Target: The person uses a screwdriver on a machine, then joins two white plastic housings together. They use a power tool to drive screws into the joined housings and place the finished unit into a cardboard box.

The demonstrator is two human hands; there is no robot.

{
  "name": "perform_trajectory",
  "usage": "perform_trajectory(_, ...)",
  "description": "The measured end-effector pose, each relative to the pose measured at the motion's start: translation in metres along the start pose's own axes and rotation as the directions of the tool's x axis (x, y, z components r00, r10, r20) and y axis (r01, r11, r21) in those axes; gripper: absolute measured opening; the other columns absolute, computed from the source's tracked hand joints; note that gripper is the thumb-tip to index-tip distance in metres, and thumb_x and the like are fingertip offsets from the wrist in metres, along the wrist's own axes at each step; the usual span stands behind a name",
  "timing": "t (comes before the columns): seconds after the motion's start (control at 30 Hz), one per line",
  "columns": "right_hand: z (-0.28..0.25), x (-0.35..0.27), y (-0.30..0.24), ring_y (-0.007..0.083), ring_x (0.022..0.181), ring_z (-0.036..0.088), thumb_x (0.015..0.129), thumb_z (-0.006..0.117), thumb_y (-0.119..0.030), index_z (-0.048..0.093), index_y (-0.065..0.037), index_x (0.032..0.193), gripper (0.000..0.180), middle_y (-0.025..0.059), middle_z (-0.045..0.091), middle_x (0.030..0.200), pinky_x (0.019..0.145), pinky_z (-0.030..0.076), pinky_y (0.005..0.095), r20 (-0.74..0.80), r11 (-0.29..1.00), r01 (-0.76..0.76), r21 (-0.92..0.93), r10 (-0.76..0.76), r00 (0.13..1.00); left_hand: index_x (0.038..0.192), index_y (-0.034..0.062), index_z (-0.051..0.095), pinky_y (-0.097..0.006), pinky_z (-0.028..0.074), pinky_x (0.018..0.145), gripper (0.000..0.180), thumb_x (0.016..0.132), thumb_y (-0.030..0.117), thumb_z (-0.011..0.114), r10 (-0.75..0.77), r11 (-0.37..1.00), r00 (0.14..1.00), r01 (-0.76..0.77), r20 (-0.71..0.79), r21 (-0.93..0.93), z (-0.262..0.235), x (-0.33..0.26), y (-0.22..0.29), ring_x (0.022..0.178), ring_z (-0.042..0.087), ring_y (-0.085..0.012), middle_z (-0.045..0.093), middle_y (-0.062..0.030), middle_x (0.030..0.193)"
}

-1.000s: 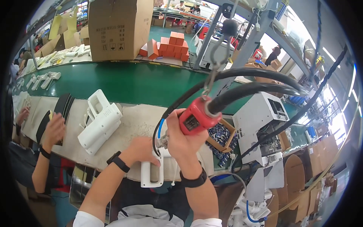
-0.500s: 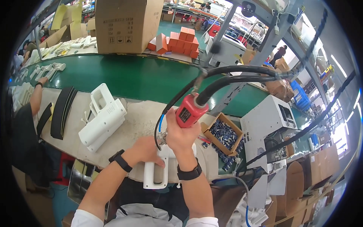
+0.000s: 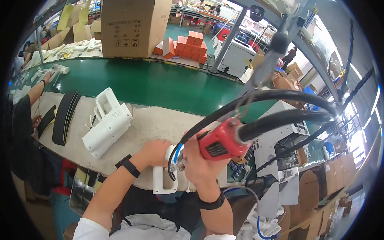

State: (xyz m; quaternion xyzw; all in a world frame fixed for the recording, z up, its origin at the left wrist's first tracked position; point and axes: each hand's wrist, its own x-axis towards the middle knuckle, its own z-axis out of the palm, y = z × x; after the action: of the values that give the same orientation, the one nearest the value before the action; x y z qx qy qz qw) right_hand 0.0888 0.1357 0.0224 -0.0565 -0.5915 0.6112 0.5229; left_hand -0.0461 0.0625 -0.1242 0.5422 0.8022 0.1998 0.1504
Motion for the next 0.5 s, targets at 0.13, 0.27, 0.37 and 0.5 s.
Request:
perform_trajectory(0.13, 0.002, -0.003, 0.015, 0.0130, 0.049, 0.055, 0.084, 0.058, 0.005, 0.051, 0.000, 0.099, 0.017, 0.0117, 0.063, 0.077, 0.045, 0.046, 0.0248, -0.080, 0.994, -0.080, -0.071, 0.074, 0.994, 0.109, 0.0109, 0.060, -0.041, 0.051, 0.083, 0.059, 0.059, 0.032, 0.080, 0.008, 1.000, 1.000, -0.008, -0.025, 0.012, 0.000, 0.002, 0.000, 0.099, 0.061, -0.0299, 0.064, -0.0094, 0.102)
perform_trajectory(0.27, -0.005, -0.008, 0.051, 0.0129, 0.048, 0.055, 0.082, 0.057, 0.005, 0.051, 0.001, 0.095, 0.015, 0.0112, 0.062, 0.074, 0.046, 0.046, 0.0249, 0.029, 0.969, -0.028, -0.245, 0.037, 0.999, 0.109, 0.0110, 0.060, -0.041, 0.051, 0.083, 0.062, 0.058, 0.040, 0.082, 0.008, 0.999, 0.999, -0.010, 0.032, 0.044, -0.004, 0.002, 0.000, 0.100, 0.061, -0.0316, 0.064, -0.0085, 0.103)
perform_trajectory(0.37, -0.002, -0.014, 0.053, 0.0141, 0.047, 0.055, 0.082, 0.056, 0.003, 0.050, 0.002, 0.094, 0.014, 0.0111, 0.061, 0.072, 0.046, 0.047, 0.0264, 0.032, 0.976, -0.071, -0.205, 0.079, 0.996, 0.109, 0.0099, 0.059, -0.043, 0.050, 0.085, 0.067, 0.058, 0.046, 0.084, 0.004, 0.995, 0.999, 0.001, -0.053, 0.104, 0.007, -0.009, -0.002, 0.101, 0.060, -0.0340, 0.064, -0.0111, 0.104)
perform_trajectory(0.5, -0.006, -0.016, 0.031, 0.0156, 0.047, 0.055, 0.082, 0.056, 0.003, 0.051, 0.002, 0.095, 0.013, 0.0117, 0.061, 0.071, 0.046, 0.047, 0.0279, -0.086, 0.971, -0.127, -0.202, 0.111, 0.990, 0.107, 0.0080, 0.059, -0.044, 0.047, 0.088, 0.066, 0.055, 0.038, 0.087, -0.109, 0.976, 0.931, 0.035, -0.348, -0.213, 0.010, -0.042, -0.004, 0.102, 0.057, -0.0370, 0.062, -0.0163, 0.104)
